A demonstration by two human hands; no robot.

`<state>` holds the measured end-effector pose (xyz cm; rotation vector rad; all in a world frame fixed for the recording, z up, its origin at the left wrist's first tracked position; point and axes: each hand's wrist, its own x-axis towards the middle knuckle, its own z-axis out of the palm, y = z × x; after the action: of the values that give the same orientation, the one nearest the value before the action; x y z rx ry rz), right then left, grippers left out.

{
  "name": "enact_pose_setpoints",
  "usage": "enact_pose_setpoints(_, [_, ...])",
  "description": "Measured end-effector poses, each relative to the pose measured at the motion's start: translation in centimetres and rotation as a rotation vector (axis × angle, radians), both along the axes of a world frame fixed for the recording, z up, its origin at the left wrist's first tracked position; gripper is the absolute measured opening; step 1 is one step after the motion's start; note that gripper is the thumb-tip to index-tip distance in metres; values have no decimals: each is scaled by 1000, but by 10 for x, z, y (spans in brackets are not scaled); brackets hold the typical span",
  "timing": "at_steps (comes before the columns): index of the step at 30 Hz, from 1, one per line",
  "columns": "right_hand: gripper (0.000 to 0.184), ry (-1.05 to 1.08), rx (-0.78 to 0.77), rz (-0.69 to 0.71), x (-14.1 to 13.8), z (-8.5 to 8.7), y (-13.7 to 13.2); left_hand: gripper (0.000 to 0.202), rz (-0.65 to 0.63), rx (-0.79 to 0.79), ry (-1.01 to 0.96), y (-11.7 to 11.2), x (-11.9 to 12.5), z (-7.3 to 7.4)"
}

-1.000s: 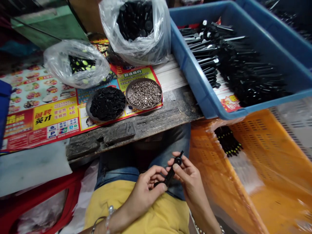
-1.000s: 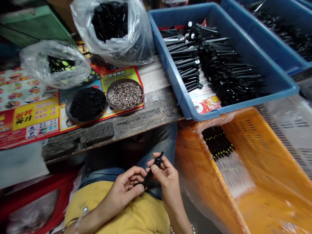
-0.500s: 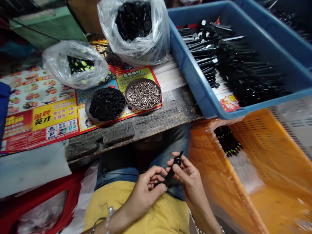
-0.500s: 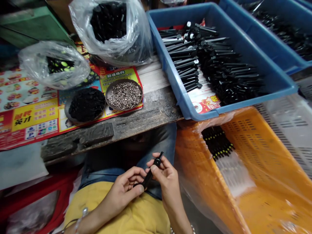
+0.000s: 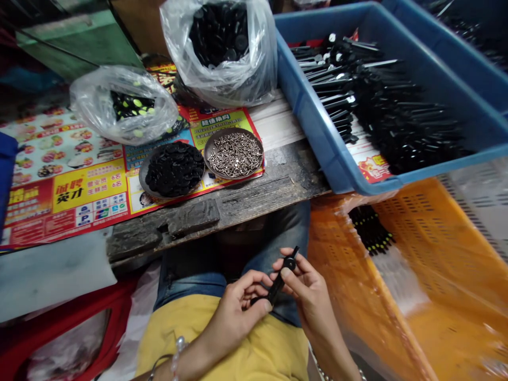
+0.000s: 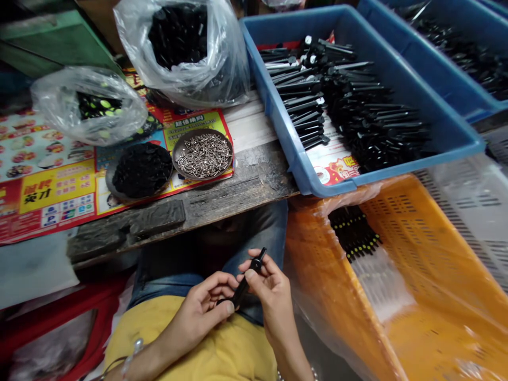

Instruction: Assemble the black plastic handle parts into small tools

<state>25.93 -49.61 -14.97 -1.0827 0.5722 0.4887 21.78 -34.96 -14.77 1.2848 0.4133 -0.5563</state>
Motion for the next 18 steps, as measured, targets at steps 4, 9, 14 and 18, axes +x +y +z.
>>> enact_pose_setpoints(4, [37,-2,-4,-6,0,0,0,19,7,3,5,-1,-1,1])
enact_pose_setpoints(9, [36,-11,9,10,-1,-2,-1,18,-5,12,10,-1,-1,0])
enact_pose_setpoints(14, [35,-4,15,20,-1,-2,-2,18,1,-4,0,0,-2,-1])
enact_pose_setpoints(18, [37,1,5,-1,-1,-1,0,18,-11,-1,-5,0,-3,-2])
